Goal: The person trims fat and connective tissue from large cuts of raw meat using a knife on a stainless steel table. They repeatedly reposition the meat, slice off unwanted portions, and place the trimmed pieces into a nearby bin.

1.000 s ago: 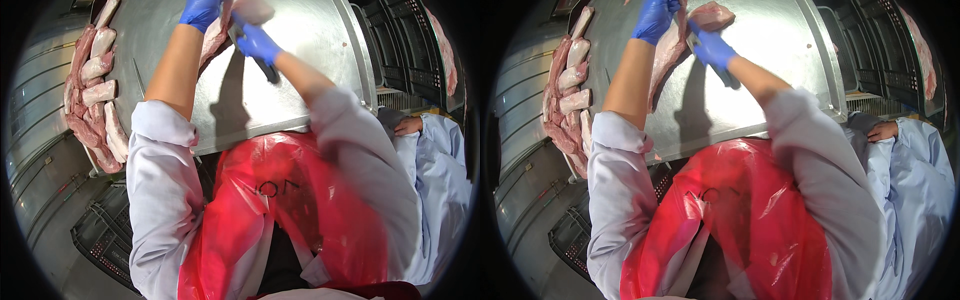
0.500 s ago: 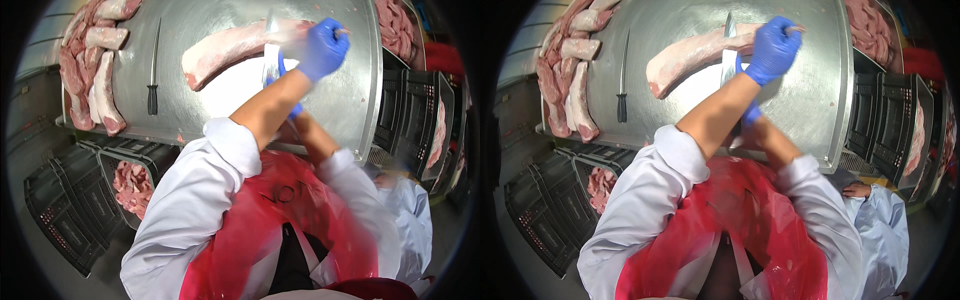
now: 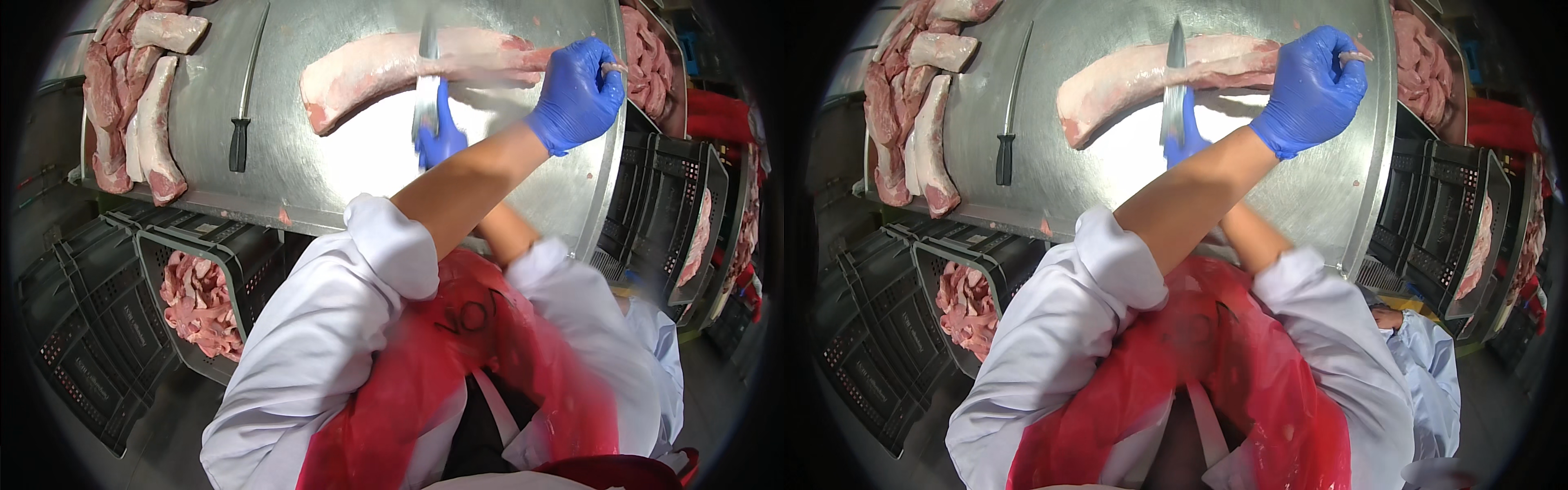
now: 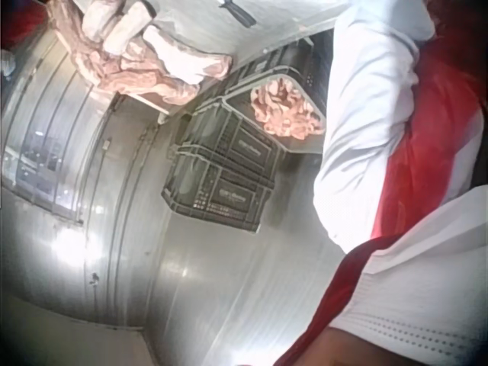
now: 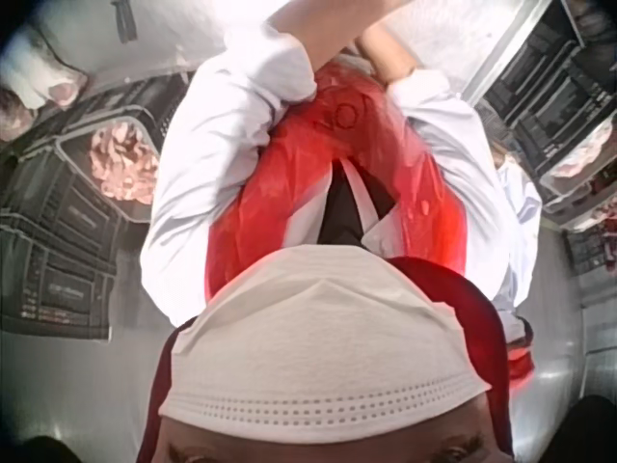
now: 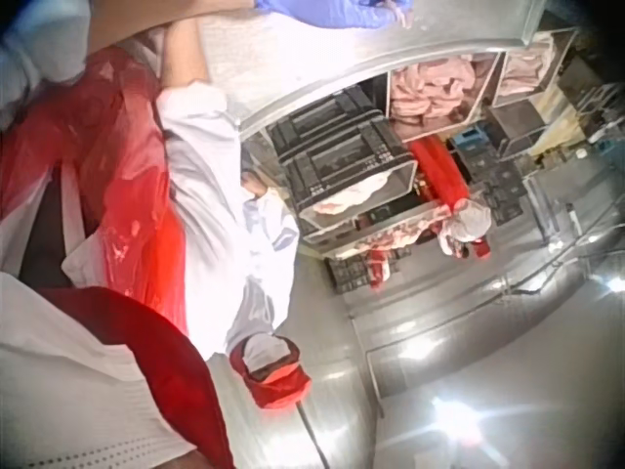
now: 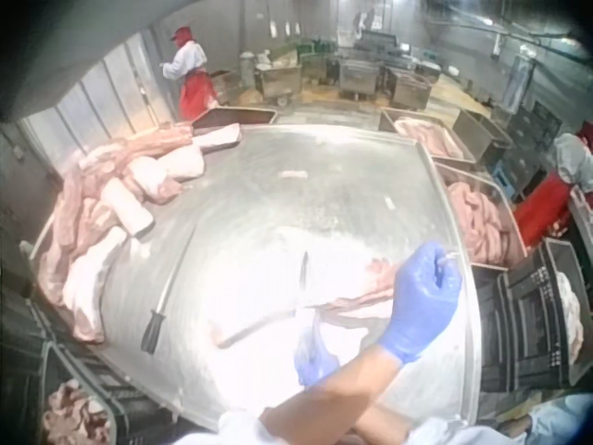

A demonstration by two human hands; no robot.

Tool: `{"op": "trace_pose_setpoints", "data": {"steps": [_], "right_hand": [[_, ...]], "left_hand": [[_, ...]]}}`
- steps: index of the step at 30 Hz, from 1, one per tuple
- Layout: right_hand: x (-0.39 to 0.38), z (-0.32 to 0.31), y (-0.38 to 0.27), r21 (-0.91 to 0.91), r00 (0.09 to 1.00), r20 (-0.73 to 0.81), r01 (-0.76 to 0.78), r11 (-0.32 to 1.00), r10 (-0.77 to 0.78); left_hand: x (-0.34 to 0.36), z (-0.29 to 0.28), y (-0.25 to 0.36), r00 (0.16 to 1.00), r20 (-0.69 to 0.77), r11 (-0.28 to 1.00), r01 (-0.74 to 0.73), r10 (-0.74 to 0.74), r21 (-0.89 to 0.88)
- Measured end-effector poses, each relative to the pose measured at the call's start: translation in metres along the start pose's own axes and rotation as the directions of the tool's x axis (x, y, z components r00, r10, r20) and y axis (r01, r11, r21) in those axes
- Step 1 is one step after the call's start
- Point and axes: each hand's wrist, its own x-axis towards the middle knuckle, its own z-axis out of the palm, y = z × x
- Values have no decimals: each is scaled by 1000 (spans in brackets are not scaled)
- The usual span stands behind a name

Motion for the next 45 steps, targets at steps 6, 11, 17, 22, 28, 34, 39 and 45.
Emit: {"op": "trace_pose_setpoints", "data": {"steps": [6, 11, 17, 22, 28, 34, 39, 45], "right_hand": [[68, 5, -49, 58, 997, 58, -58, 997, 54], [-5, 40, -44, -26, 998, 52, -44, 999, 45], [42, 50, -48, 110, 998, 59, 29, 993, -36], [4, 68, -44, 16, 989, 134, -61, 998, 59], [-21, 105, -46, 29, 983, 183, 24, 999, -29], [27, 135, -56, -78, 966, 253, -31, 996, 50], [19, 169, 3, -33, 968, 249, -27, 999, 34], [28, 169, -73, -16, 982, 172, -78, 997, 79]], "left_hand": [[4, 8, 14, 975, 16, 968, -221, 221, 115], [15, 8, 34, 981, -79, 984, -171, 176, 57], [11, 36, 44, 965, -103, 966, -249, 241, -71], [11, 30, 75, 941, -175, 953, -300, 290, -37], [14, 28, 103, 922, -226, 947, -321, 314, 8], [10, 36, 116, 923, -168, 937, -350, 347, 17], [17, 40, 139, 936, -156, 932, -337, 317, -130], [32, 47, 154, 939, -141, 926, -336, 314, -176]]}}
